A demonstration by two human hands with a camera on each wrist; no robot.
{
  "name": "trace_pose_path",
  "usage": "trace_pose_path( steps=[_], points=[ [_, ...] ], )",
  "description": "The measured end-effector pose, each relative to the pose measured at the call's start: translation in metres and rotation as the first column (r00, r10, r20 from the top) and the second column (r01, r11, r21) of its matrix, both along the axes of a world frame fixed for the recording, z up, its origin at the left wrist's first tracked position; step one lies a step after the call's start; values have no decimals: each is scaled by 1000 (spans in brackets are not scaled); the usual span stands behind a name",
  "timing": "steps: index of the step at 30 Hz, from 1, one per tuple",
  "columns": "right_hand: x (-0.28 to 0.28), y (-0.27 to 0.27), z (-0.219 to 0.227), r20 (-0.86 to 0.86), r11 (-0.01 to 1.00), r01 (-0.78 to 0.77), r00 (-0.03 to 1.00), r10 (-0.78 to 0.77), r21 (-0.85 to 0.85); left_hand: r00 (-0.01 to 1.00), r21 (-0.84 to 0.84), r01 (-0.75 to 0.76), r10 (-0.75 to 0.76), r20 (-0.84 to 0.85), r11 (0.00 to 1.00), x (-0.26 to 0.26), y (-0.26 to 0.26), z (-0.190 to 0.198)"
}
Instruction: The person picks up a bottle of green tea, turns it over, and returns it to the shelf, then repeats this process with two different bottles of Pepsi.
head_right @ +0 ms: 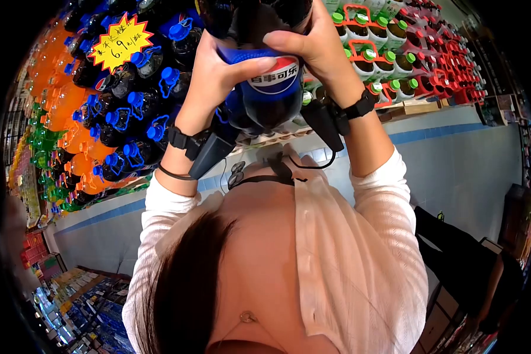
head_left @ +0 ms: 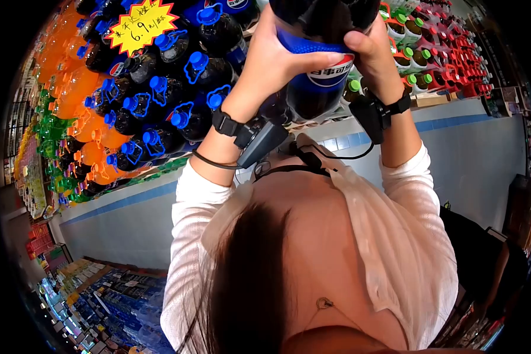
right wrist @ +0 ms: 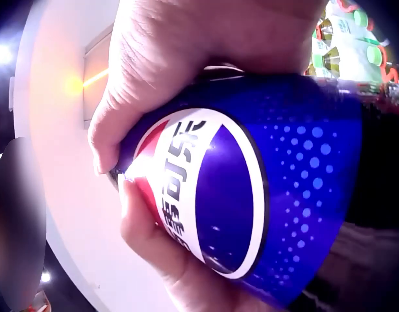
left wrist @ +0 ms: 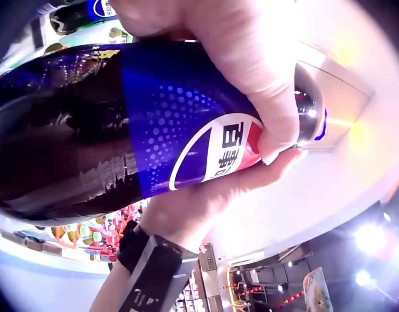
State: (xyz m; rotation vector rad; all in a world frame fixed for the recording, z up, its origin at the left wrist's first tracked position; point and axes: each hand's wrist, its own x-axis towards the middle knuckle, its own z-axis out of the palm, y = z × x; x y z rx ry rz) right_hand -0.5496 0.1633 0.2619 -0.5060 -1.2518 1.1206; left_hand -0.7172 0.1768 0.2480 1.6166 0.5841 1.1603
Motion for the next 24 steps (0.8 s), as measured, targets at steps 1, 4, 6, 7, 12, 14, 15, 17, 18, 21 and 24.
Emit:
trace_pose_path(
  steps=[1, 4, 6, 7, 12, 14, 15, 17, 18, 21, 24],
  points=[
    [2, -3, 3, 5, 1000, 12, 1000, -12, -1, 994, -150, 76, -62, 91, 986, 7, -10, 16],
    [7, 2, -6, -35, 998, 16, 999, -14, 53, 959, -206, 207, -156, 238, 956, 12, -16, 23],
    [11, -3, -17, -44, 999, 44, 998, -42, 29, 973, -142, 165, -137, 187, 976, 9, -9, 1],
    [14, -11, -23, -29, 997, 70, 997, -70, -18, 990, -110, 98, -86, 113, 989, 4, -5, -15],
    [14, -36, -34, -30, 960, 97, 994, -108, -261, 876, -232, 385, -274, 398, 893, -22, -15, -52],
    [11, -39, -41, -172, 936, -5, 983, -59, -351, 865, -368, 490, -390, 316, 790, -44, -25, -70],
    [0, -45, -38, -211, 935, 14, 973, -95, -353, 865, -433, 500, -406, 295, 750, -53, -33, -83],
    [-3, -40, -47, -453, 943, -162, 891, 14, -290, 845, -521, 535, -412, 341, 665, -67, -49, -87],
    [-4, -39, -51, -560, 937, -246, 825, 70, -247, 820, -554, 573, -422, 387, 604, -73, -56, -91],
    [-17, -40, -61, -555, 951, -222, 829, 67, -216, 835, -606, 547, -430, 344, 577, -76, -75, -97],
    [-22, -39, -75, -597, 922, -321, 790, 136, -214, 857, -643, 516, -349, 380, 566, -81, -88, -101]
  ],
)
